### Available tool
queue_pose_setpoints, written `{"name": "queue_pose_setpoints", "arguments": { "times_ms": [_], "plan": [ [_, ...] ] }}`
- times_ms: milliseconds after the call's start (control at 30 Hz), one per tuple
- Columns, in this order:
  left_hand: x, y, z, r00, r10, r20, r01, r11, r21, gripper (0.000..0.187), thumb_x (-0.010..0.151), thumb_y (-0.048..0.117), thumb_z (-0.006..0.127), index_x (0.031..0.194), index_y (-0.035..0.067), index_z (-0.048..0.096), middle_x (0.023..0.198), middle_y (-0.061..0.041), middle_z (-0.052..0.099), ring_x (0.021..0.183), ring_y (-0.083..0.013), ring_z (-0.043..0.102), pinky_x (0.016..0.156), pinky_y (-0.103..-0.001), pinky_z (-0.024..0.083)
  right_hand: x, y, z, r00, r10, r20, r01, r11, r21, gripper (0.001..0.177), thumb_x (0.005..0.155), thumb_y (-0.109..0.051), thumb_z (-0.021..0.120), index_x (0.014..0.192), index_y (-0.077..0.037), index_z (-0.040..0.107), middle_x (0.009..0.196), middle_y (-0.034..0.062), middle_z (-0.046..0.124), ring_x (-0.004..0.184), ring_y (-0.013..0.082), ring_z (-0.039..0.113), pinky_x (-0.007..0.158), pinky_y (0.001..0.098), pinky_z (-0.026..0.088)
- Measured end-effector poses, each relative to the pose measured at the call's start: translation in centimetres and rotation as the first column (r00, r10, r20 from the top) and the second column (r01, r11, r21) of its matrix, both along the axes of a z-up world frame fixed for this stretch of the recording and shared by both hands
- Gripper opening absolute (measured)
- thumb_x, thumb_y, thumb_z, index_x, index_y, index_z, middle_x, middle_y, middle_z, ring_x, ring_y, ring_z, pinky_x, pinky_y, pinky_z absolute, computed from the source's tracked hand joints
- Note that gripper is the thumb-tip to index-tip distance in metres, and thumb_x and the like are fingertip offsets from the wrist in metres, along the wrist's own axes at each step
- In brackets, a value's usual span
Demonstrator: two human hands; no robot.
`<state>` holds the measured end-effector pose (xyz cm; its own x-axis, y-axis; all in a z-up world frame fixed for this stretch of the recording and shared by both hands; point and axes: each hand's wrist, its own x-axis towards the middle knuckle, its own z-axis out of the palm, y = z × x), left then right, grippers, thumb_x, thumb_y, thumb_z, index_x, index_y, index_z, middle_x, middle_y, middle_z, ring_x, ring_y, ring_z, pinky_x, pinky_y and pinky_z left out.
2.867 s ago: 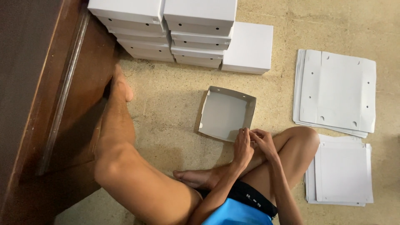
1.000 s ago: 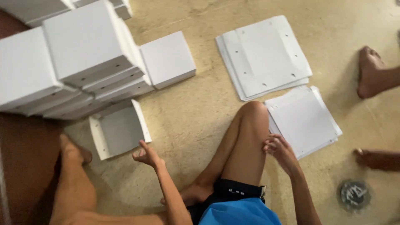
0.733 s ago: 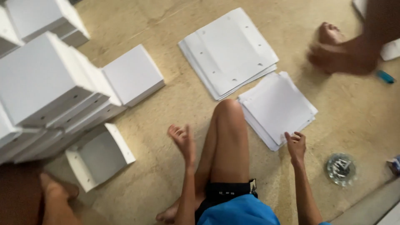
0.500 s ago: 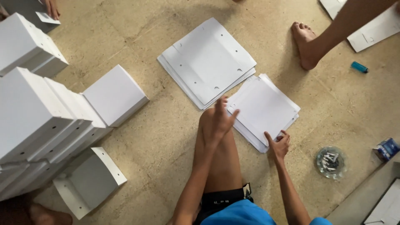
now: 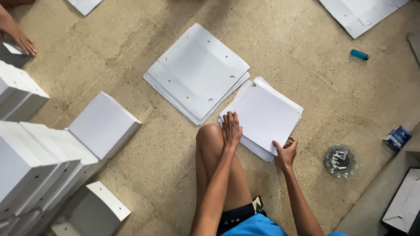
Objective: The person folds flat cardboard templates into boxes by hand while sitting on the floor, then stacks the completed white boxes into organized piles.
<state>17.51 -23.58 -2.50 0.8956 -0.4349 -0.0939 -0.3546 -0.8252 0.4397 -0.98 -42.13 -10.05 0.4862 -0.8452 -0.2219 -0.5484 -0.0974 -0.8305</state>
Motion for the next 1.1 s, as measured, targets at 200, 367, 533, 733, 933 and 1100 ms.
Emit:
{"name": "queue_pose_setpoints", "arguments": {
  "times_ms": [200, 367, 533, 733, 933, 1100],
  "plan": [
    [0.7, 0.1, 0.0, 0.976, 0.183, -0.118, -0.212, 0.921, -0.326, 0.064, 0.074, 0.014, 0.078, 0.130, -0.005, 0.054, 0.110, -0.018, 0.056, 0.102, -0.0377, 0.058, 0.083, -0.052, 0.053, 1.5, -1.3, 1.5, 0.988, -0.015, 0.154, -0.034, 0.949, 0.314, 0.032, 0.097, -0.023, 0.068, 0.120, -0.007, 0.055, 0.104, 0.0157, 0.062, 0.092, 0.0230, 0.055, 0.075, 0.0466, 0.049],
    [0.4, 0.7, -2.0, 0.944, 0.238, -0.228, -0.320, 0.827, -0.462, 0.060, 0.073, 0.019, 0.079, 0.127, 0.002, 0.059, 0.114, -0.015, 0.055, 0.107, -0.0390, 0.056, 0.089, -0.055, 0.050, 2.9, 0.8, 8.1, 0.963, 0.026, 0.269, -0.108, 0.950, 0.292, 0.026, 0.102, -0.019, 0.060, 0.124, -0.011, 0.048, 0.102, 0.0145, 0.062, 0.091, 0.0213, 0.058, 0.078, 0.0446, 0.052],
    [-0.2, 1.4, -0.6, 0.948, 0.234, -0.215, -0.317, 0.690, -0.650, 0.056, 0.076, 0.028, 0.078, 0.126, 0.012, 0.058, 0.115, -0.012, 0.052, 0.111, -0.0375, 0.056, 0.095, -0.050, 0.047, 3.7, 3.2, 15.6, 0.912, 0.199, 0.359, -0.239, 0.968, 0.070, 0.022, 0.106, -0.011, 0.054, 0.127, -0.009, 0.046, 0.107, 0.0176, 0.061, 0.097, 0.0226, 0.057, 0.082, 0.0457, 0.052],
    [-2.6, 10.2, 6.9, 0.798, -0.037, -0.601, -0.593, 0.124, -0.795, 0.048, 0.098, 0.020, 0.059, 0.138, 0.001, 0.041, 0.126, -0.020, 0.053, 0.108, -0.0300, 0.062, 0.088, -0.041, 0.055, 5.6, 8.5, 20.0, 0.745, 0.599, 0.294, -0.478, 0.786, -0.392, 0.032, 0.100, 0.006, 0.055, 0.131, 0.000, 0.053, 0.110, 0.0231, 0.062, 0.103, 0.0328, 0.062, 0.078, 0.0514, 0.054],
    [-7.4, 25.7, 7.0, 0.701, 0.179, -0.690, -0.666, -0.181, -0.724, 0.059, 0.096, 0.037, 0.062, 0.140, 0.005, 0.040, 0.127, -0.020, 0.057, 0.112, -0.0356, 0.063, 0.094, -0.050, 0.052, 9.6, 19.6, 26.8, 0.362, 0.895, 0.263, -0.687, 0.446, -0.573, 0.035, 0.092, 0.011, 0.052, 0.120, -0.006, 0.063, 0.118, 0.0157, 0.061, 0.113, 0.0386, 0.061, 0.091, 0.0502, 0.053],
    [-13.5, 33.5, 8.7, 0.368, 0.399, -0.840, -0.740, -0.421, -0.524, 0.072, 0.095, 0.034, 0.064, 0.148, 0.003, 0.026, 0.141, -0.027, 0.041, 0.122, -0.0418, 0.056, 0.106, -0.056, 0.044, 10.8, 27.0, 24.7, 0.052, 0.997, 0.055, -0.768, 0.075, -0.635, 0.042, 0.095, -0.002, 0.043, 0.127, -0.017, 0.066, 0.119, 0.0089, 0.062, 0.117, 0.0341, 0.060, 0.100, 0.0506, 0.046]
  ]
}}
